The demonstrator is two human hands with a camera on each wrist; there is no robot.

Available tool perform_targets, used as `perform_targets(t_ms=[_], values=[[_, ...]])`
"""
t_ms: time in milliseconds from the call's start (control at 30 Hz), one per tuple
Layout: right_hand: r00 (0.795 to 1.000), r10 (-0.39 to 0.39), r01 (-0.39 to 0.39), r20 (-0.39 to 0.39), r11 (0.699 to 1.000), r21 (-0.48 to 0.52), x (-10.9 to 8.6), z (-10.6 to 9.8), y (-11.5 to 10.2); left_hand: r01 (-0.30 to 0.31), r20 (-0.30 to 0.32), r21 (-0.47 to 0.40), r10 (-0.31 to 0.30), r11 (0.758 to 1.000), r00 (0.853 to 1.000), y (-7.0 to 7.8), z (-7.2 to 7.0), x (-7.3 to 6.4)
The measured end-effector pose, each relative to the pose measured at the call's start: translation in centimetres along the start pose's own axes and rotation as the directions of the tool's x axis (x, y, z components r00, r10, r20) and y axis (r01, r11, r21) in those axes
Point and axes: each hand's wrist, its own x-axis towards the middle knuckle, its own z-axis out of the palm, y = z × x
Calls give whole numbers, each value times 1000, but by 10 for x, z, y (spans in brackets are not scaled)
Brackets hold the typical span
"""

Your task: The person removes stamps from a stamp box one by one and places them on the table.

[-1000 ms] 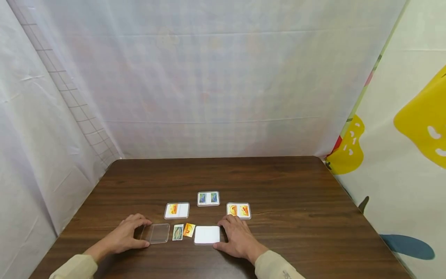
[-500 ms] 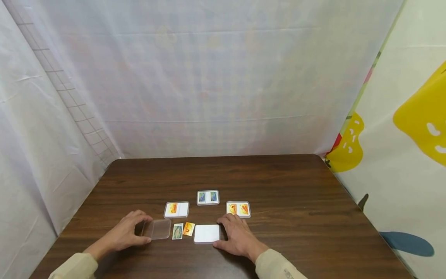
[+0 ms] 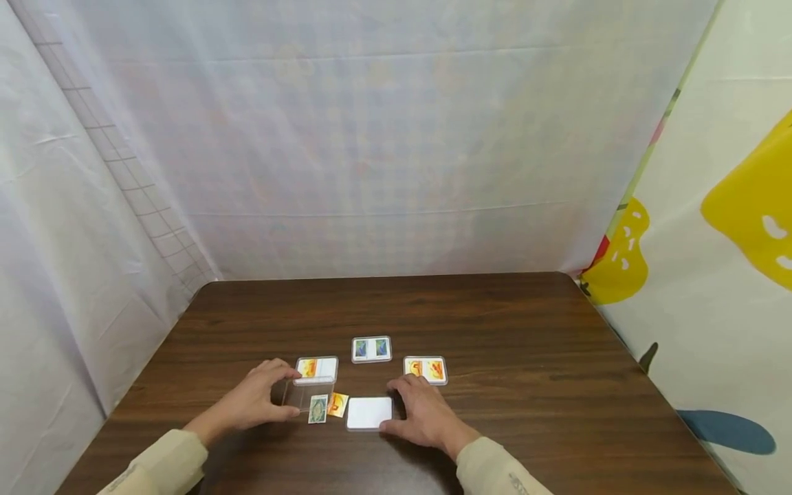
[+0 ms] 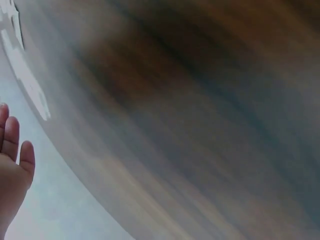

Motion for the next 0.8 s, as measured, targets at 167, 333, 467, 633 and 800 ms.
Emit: perform_targets(t_ms=[167, 333, 467, 633, 800], values=[[1000, 15, -15, -4, 1000, 19, 2, -2, -1, -43, -3, -1, 43, 999, 999, 10, 8, 14], [999, 38, -38, -12, 999, 19, 4, -4, -1, -50, -7, 11, 50, 999, 999, 18, 17, 26], [999, 39, -39, -19, 999, -9, 9, -6, -1, -68, -10, 27, 68, 997, 998, 24, 24, 35], [999, 18, -18, -40, 1000, -10, 14, -7, -2, -81, -3, 69, 82, 994, 997, 33, 31, 43], [999, -12, 12, -51, 1000, -7, 17, -8, -2, -68, 13, 104, 67, 992, 998, 41, 37, 48]])
